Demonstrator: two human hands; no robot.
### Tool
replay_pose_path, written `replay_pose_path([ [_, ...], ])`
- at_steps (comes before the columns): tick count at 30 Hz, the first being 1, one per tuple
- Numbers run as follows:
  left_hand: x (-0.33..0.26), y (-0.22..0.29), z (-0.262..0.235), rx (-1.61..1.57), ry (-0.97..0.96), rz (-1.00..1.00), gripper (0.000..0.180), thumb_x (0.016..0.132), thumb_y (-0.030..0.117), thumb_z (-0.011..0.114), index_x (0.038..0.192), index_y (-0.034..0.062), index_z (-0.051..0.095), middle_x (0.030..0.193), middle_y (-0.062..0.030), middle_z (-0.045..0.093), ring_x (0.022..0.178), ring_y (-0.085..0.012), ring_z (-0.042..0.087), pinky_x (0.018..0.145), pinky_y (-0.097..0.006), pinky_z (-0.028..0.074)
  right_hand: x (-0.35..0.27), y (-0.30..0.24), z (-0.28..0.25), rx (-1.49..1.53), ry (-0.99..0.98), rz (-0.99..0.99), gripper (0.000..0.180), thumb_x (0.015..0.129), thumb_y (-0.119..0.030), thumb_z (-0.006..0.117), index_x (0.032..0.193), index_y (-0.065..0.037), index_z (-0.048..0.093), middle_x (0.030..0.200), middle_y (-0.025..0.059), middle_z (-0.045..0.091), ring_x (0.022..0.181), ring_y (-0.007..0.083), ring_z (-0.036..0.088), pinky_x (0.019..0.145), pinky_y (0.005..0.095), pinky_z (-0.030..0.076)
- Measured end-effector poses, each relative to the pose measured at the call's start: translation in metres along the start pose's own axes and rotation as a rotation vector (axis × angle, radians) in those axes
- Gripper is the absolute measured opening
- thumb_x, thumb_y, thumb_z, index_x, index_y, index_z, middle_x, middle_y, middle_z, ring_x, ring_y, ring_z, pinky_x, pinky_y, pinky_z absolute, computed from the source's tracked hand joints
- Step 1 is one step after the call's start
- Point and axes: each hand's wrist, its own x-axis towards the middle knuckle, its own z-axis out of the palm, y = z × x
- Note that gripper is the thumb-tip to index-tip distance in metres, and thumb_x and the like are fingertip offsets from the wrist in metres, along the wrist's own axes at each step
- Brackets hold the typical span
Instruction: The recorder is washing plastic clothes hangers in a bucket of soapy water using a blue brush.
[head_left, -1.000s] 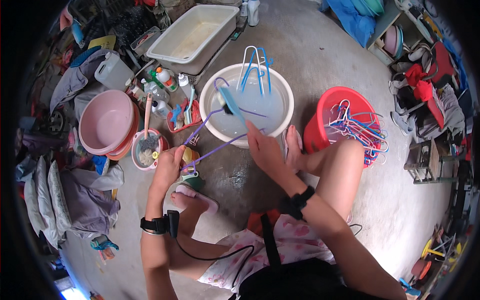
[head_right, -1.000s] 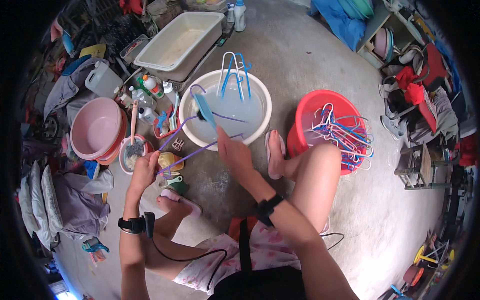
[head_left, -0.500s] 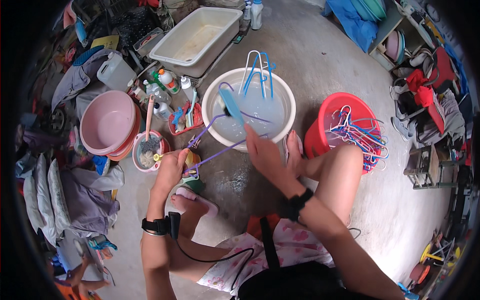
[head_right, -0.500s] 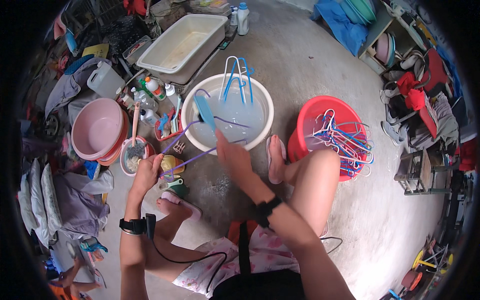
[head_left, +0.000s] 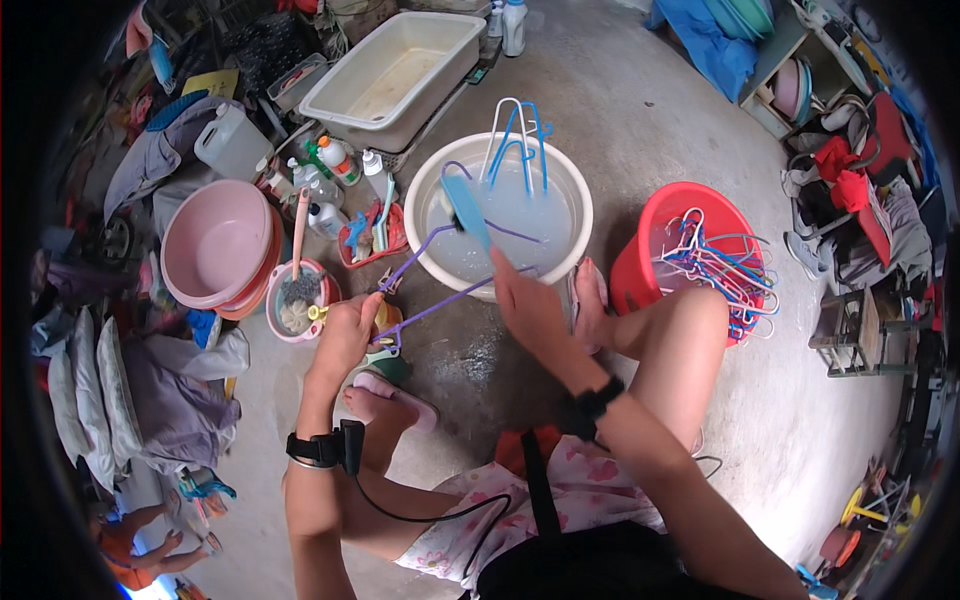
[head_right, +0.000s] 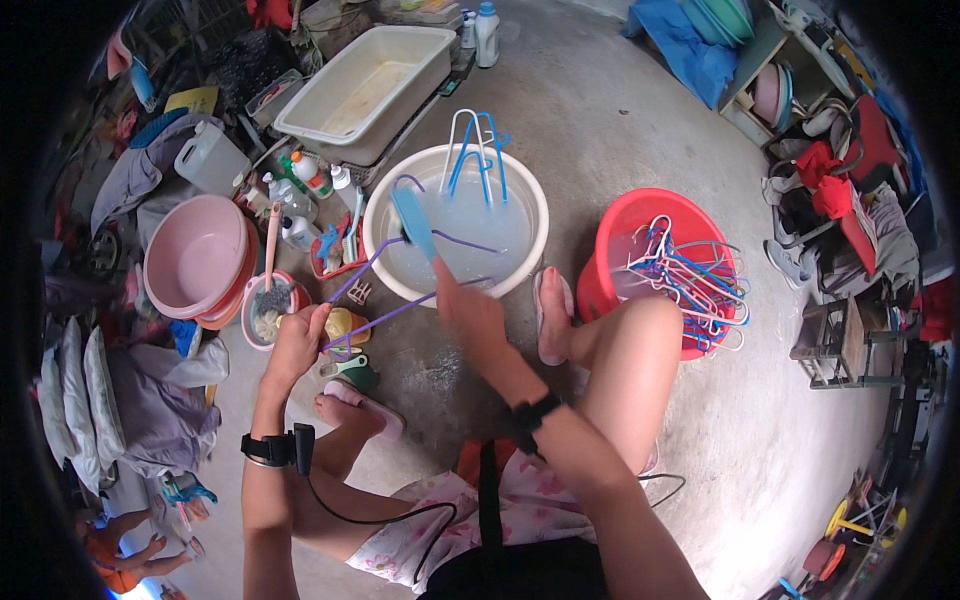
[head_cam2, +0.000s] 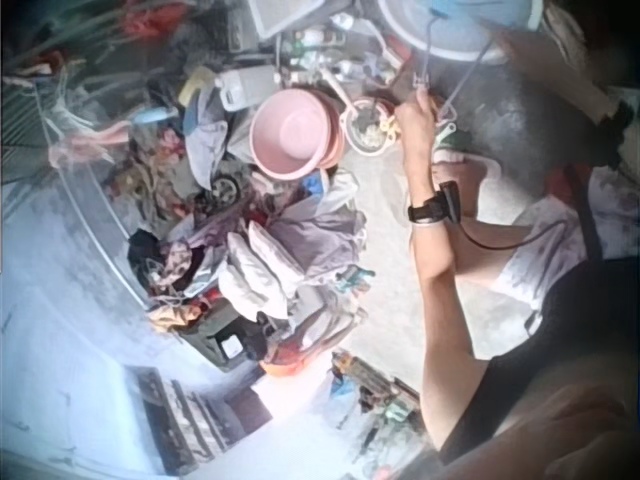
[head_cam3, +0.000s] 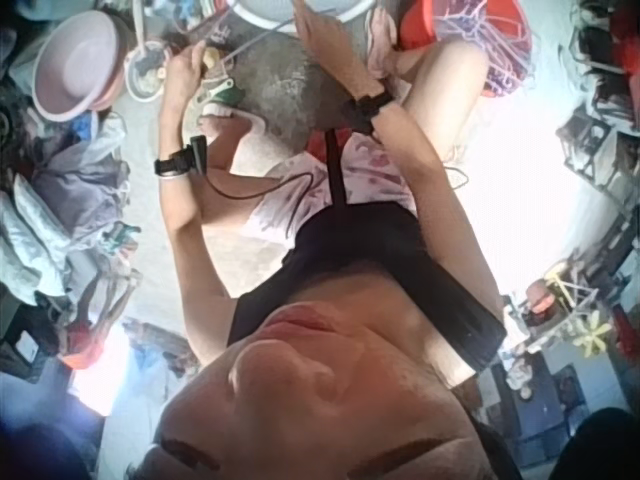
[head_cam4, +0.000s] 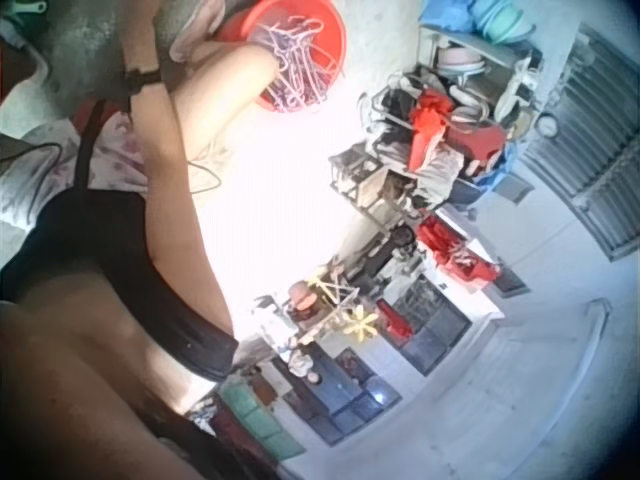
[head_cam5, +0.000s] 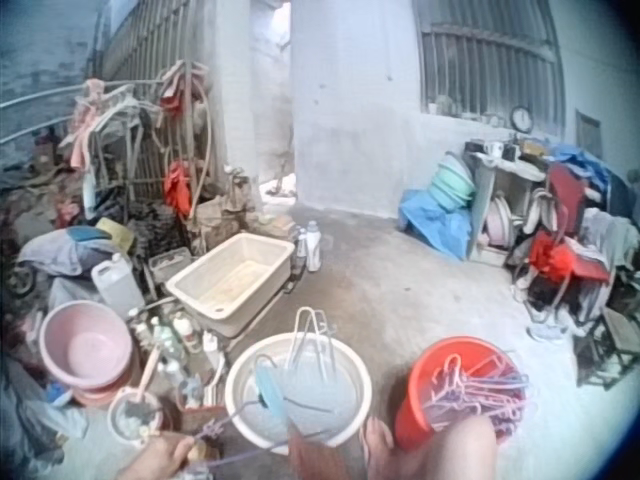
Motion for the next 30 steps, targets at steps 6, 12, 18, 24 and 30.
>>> replay_pose_path([
  [6, -0.002, 0.010, -0.002, -0.019, -0.010, -0.045, 0.040, 0.096, 0.028, 0.047, 0.078, -0.0064, 0.056, 0.052, -0.0100, 0.051, 0.042, -0.0164, 0.052, 0.044, -0.031, 0.041, -0.027, -0.006, -0.006, 0.122, 0.002, 0.028, 0.041, 0.088, -0.020, 0.050, 0.128, -0.011, 0.046, 0.061, 0.0164, 0.058, 0.058, 0.0358, 0.059, 0.053, 0.0478, 0.045],
  [12, -0.001, 0.016, 0.000, 0.009, -0.039, 0.002, 0.039, 0.095, 0.027, 0.048, 0.076, -0.0060, 0.056, 0.052, -0.0116, 0.052, 0.044, -0.0187, 0.052, 0.046, -0.033, 0.041, 0.049, -0.004, -0.008, 0.062, 0.071, -0.024, 0.044, 0.089, -0.021, 0.049, 0.131, -0.011, 0.043, 0.065, 0.0173, 0.059, 0.059, 0.0381, 0.058, 0.054, 0.0485, 0.045],
  [18, -0.003, 0.004, 0.003, 0.079, 0.029, 0.078, 0.039, 0.095, 0.026, 0.048, 0.074, -0.0055, 0.055, 0.052, -0.0140, 0.052, 0.044, -0.0211, 0.050, 0.047, -0.035, 0.040, -0.012, -0.002, -0.001, 0.138, 0.038, -0.051, 0.047, 0.088, -0.018, 0.051, 0.133, -0.011, 0.040, 0.068, 0.0174, 0.061, 0.062, 0.0373, 0.060, 0.055, 0.0479, 0.047],
  [24, 0.000, 0.005, 0.003, 0.063, 0.011, 0.055, 0.038, 0.095, 0.025, 0.048, 0.073, -0.0052, 0.055, 0.052, -0.0152, 0.050, 0.044, -0.0235, 0.050, 0.048, -0.036, 0.040, -0.055, -0.004, 0.004, 0.214, -0.038, 0.176, 0.044, 0.086, -0.014, 0.052, 0.129, -0.011, 0.043, 0.071, 0.0182, 0.061, 0.062, 0.0378, 0.060, 0.054, 0.0475, 0.047],
  [30, -0.002, 0.008, 0.005, 0.082, 0.024, 0.077, 0.037, 0.094, 0.024, 0.049, 0.072, -0.0055, 0.054, 0.055, -0.0183, 0.051, 0.049, -0.0299, 0.049, 0.052, -0.037, 0.040, -0.011, 0.001, -0.003, 0.329, 0.109, -0.090, 0.037, 0.087, -0.013, 0.049, 0.123, -0.009, 0.045, 0.074, 0.0220, 0.060, 0.071, 0.0410, 0.059, 0.063, 0.0492, 0.046],
])
